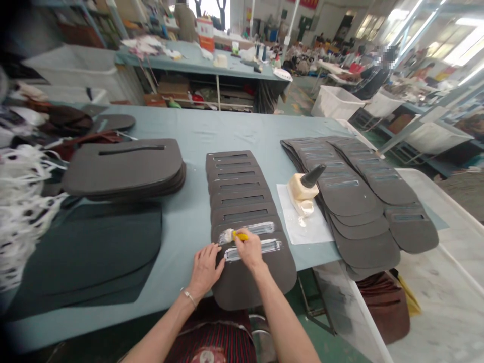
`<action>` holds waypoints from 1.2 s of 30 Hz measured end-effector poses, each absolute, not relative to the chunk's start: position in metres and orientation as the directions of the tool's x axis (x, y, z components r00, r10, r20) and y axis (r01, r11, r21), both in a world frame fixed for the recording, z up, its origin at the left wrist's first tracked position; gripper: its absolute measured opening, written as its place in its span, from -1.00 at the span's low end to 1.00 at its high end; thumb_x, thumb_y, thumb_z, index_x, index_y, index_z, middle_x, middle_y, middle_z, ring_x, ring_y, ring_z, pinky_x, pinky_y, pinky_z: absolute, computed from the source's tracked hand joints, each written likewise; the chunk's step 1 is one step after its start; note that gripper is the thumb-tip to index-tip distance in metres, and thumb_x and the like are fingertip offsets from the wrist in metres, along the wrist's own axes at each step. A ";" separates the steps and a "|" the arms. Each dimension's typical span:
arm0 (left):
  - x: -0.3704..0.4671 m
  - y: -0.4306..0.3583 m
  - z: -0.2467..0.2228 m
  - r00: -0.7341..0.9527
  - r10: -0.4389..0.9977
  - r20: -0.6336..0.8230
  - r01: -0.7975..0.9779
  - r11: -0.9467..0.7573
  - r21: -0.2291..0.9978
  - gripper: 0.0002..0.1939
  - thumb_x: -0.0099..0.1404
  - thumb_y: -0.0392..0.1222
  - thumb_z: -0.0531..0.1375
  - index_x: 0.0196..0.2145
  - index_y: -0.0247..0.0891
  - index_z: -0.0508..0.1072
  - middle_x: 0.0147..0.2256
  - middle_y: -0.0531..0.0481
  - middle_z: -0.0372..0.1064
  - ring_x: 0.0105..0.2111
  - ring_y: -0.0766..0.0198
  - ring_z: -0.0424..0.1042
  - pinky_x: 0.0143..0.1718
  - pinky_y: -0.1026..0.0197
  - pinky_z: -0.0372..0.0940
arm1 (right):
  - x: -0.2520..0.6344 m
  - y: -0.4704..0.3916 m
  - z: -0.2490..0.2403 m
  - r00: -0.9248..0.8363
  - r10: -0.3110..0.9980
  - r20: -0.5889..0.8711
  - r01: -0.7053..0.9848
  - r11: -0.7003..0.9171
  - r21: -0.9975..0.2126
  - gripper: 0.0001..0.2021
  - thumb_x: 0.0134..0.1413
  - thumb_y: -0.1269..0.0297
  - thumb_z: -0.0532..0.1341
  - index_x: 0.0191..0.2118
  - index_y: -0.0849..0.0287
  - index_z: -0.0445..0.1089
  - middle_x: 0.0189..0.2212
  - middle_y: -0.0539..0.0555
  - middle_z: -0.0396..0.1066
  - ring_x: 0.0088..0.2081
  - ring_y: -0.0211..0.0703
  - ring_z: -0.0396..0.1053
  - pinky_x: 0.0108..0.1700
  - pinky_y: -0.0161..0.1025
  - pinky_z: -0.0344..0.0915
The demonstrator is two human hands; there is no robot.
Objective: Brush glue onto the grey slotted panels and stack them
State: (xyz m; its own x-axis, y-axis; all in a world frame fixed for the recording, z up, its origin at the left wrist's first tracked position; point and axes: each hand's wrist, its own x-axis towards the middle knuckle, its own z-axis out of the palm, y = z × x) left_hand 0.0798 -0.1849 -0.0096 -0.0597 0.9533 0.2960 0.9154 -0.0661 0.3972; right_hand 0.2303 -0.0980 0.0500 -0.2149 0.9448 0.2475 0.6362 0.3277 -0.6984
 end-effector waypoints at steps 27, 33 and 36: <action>0.066 -0.151 -0.001 -0.055 0.962 0.267 0.938 -0.042 0.344 -0.64 0.34 -0.24 -0.08 0.04 -0.23 0.31 0.03 -0.13 0.31 0.01 0.09 0.26 -0.01 0.01 0.14 | 0.269 -0.036 0.076 -0.017 0.920 0.391 0.719 0.283 -0.635 -0.79 0.00 0.23 0.09 -0.38 0.18 0.44 -0.43 0.07 0.46 -0.41 -0.21 0.36 -0.31 -0.32 0.23; 0.065 -0.152 -0.006 -0.031 0.960 0.277 0.941 -0.065 0.331 -0.65 0.35 -0.24 -0.08 0.03 -0.23 0.30 0.03 -0.13 0.30 0.01 0.10 0.25 -0.01 0.02 0.13 | 0.280 -0.040 0.068 -0.043 0.958 0.283 0.676 0.236 -0.698 -0.79 -0.05 0.24 0.08 -0.42 0.17 0.44 -0.48 0.03 0.45 -0.46 -0.21 0.35 -0.37 -0.33 0.24; 0.065 -0.151 -0.003 -0.047 0.960 0.276 0.936 -0.055 0.349 -0.67 0.34 -0.23 -0.07 0.02 -0.22 0.31 0.02 -0.13 0.31 -0.01 0.10 0.25 -0.03 0.03 0.14 | 0.328 -0.020 0.078 0.177 0.925 0.337 0.784 0.074 -0.616 -0.77 -0.08 0.19 0.09 -0.45 0.20 0.43 -0.55 0.04 0.42 -0.48 -0.19 0.32 -0.36 -0.29 0.21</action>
State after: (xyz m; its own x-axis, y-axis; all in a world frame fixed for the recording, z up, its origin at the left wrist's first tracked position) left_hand 0.0651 -0.1508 -0.0033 -0.0469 0.9600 0.2760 0.9357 -0.0545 0.3486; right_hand 0.3284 -0.0204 0.0778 0.1773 0.9246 0.3371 0.7842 0.0742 -0.6160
